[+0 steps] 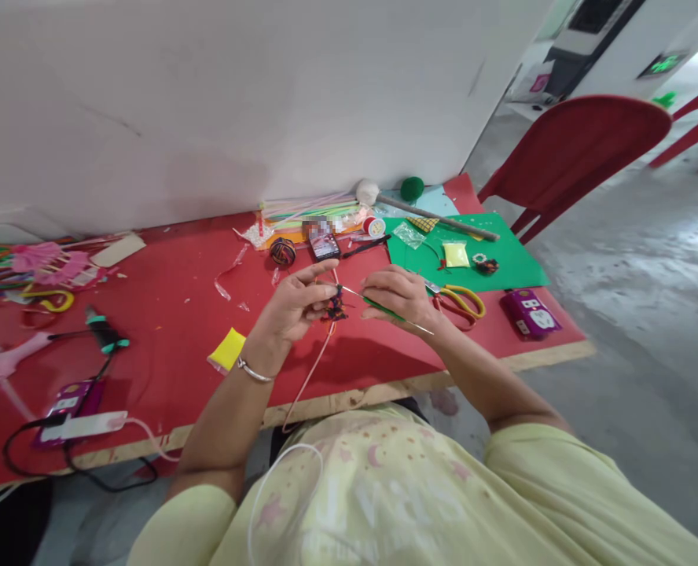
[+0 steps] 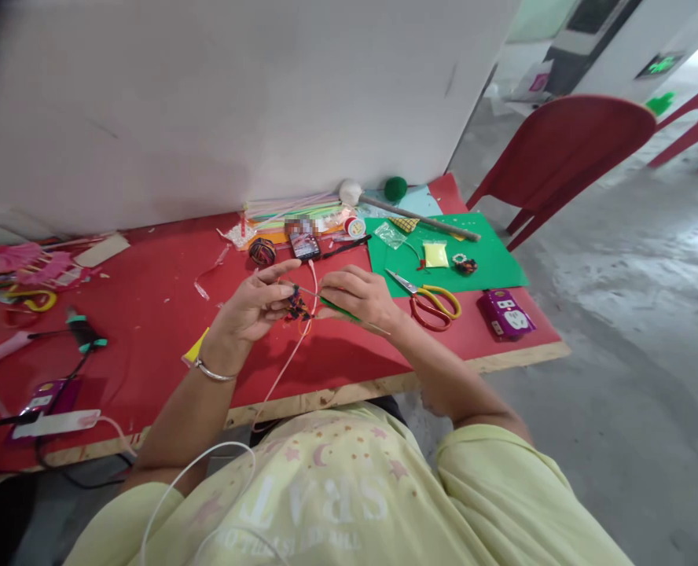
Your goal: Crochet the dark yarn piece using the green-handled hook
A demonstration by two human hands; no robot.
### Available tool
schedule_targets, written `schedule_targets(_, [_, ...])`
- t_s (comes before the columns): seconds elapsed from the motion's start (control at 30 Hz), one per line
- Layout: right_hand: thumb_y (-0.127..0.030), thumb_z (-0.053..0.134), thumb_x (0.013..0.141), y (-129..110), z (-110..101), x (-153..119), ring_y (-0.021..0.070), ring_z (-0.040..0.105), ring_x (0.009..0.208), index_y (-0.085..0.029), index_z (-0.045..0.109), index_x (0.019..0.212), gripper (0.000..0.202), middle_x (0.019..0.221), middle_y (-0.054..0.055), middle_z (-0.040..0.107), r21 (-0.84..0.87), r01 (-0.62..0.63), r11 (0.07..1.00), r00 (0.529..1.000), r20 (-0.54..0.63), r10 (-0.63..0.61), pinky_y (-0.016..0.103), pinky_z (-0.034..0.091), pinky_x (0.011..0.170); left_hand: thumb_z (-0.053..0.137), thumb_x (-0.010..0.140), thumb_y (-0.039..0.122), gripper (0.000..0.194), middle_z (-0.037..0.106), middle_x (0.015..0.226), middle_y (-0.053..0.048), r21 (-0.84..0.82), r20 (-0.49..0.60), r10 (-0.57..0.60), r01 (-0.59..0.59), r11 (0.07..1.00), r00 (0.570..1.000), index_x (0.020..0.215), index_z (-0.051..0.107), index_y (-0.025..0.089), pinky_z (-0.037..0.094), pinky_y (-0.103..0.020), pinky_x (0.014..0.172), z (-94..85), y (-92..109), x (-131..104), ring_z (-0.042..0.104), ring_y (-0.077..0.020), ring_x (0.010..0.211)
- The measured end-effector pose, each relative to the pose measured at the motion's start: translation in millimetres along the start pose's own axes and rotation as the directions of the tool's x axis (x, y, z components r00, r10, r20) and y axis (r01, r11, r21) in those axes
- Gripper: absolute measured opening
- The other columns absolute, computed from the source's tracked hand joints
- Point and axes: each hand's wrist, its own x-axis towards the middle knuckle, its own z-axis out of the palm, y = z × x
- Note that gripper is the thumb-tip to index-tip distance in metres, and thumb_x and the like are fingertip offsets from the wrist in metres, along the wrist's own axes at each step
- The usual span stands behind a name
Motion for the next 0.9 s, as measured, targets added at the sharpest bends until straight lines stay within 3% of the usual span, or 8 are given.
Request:
schedule_targets(0.13, [-0.038,0.072,0.091,-2,-13,7,0.0201,0.069,0.091,-0.018,0.070,0.110,0.028,0.106,0.010,0.074,0.008,0.024,1.000,0.999,0.039,-0.024,0.034,0.059,0.077,0.085,0.060,0.013,0.060,0.055,0.056,0.006,0.033,-0.006,-0.017,0.017,0.999,1.000,0.119,0.072,0.017,0.018,-0.014,0.040,-0.5,1,1,0.038,-0.0023,0.043])
schedule_targets(0.33, [-0.034,0.068,0.094,0,-28,17,0.0199,0.069,0.096,-0.016,0.071,0.108,0.023,0.106,0.011,0.076,0.171,0.003,0.985,0.988,0.152,-0.030,0.035,0.058,0.082,0.084,0.057,0.011,0.059,0.059,0.060,0.004,0.094,0.041,-0.082,0.078,0.992,0.996,0.115,0.075,0.015,0.020,-0.016,0.041,-2.7,4,5,0.039,-0.0028,0.043])
schedule_targets(0.5, [-0.037,0.064,0.097,3,-42,24,0.0192,0.068,0.093,-0.021,0.074,0.102,0.020,0.103,0.008,0.077,0.336,-0.138,0.932,0.955,0.293,0.035,0.036,0.057,0.085,0.081,0.055,0.010,0.051,0.063,0.067,0.001,0.161,0.132,-0.153,0.131,0.978,0.979,0.106,0.079,0.014,0.025,-0.017,0.040,-5.6,3,9,0.040,-0.0027,0.043])
schedule_targets(0.6, [-0.039,0.062,0.098,1,-44,22,0.0191,0.068,0.095,-0.023,0.076,0.100,0.021,0.102,0.008,0.077,0.465,-0.285,0.838,0.923,0.368,0.110,0.037,0.056,0.089,0.082,0.057,0.013,0.049,0.066,0.070,-0.002,0.199,0.194,-0.154,0.115,0.973,0.969,0.106,0.080,0.014,0.030,-0.019,0.042,-6.0,1,10,0.047,-0.0056,0.047])
schedule_targets(0.7, [-0.043,0.059,0.098,-7,-33,19,0.0178,0.069,0.088,-0.019,0.076,0.091,0.030,0.097,0.009,0.074,0.584,-0.482,0.653,0.873,0.378,0.307,0.034,0.057,0.081,0.084,0.059,0.014,0.048,0.070,0.075,-0.004,0.170,0.213,-0.062,0.025,0.985,0.975,0.106,0.080,0.015,0.038,-0.020,0.046,-1.8,-2,12,0.053,-0.0076,0.052])
schedule_targets(0.8, [-0.050,0.052,0.100,-15,-12,25,0.0134,0.063,0.069,-0.017,0.071,0.078,0.044,0.085,0.006,0.068,0.674,-0.603,0.426,0.756,0.312,0.576,0.027,0.052,0.060,0.087,0.061,0.015,0.046,0.071,0.076,-0.003,0.124,0.153,0.095,-0.114,0.986,0.984,0.106,0.080,0.017,0.041,-0.020,0.050,6.7,-1,16,0.056,-0.0080,0.055])
schedule_targets(0.87, [-0.050,0.052,0.100,-15,1,38,0.0124,0.059,0.066,-0.017,0.067,0.071,0.046,0.077,0.004,0.063,0.676,-0.596,0.434,0.719,0.209,0.662,0.027,0.049,0.060,0.087,0.062,0.015,0.044,0.071,0.076,-0.002,0.128,0.090,0.236,-0.246,0.961,0.968,0.106,0.080,0.019,0.041,-0.019,0.050,12.2,4,20,0.055,-0.0070,0.056])
schedule_targets(0.9, [-0.050,0.055,0.099,-12,5,47,0.0123,0.058,0.066,-0.018,0.066,0.069,0.045,0.074,0.003,0.062,0.662,-0.574,0.482,0.734,0.157,0.660,0.027,0.048,0.063,0.087,0.064,0.015,0.043,0.071,0.076,-0.001,0.145,0.066,0.313,-0.320,0.936,0.947,0.106,0.080,0.020,0.041,-0.018,0.051,14.2,8,23,0.055,-0.0064,0.056])
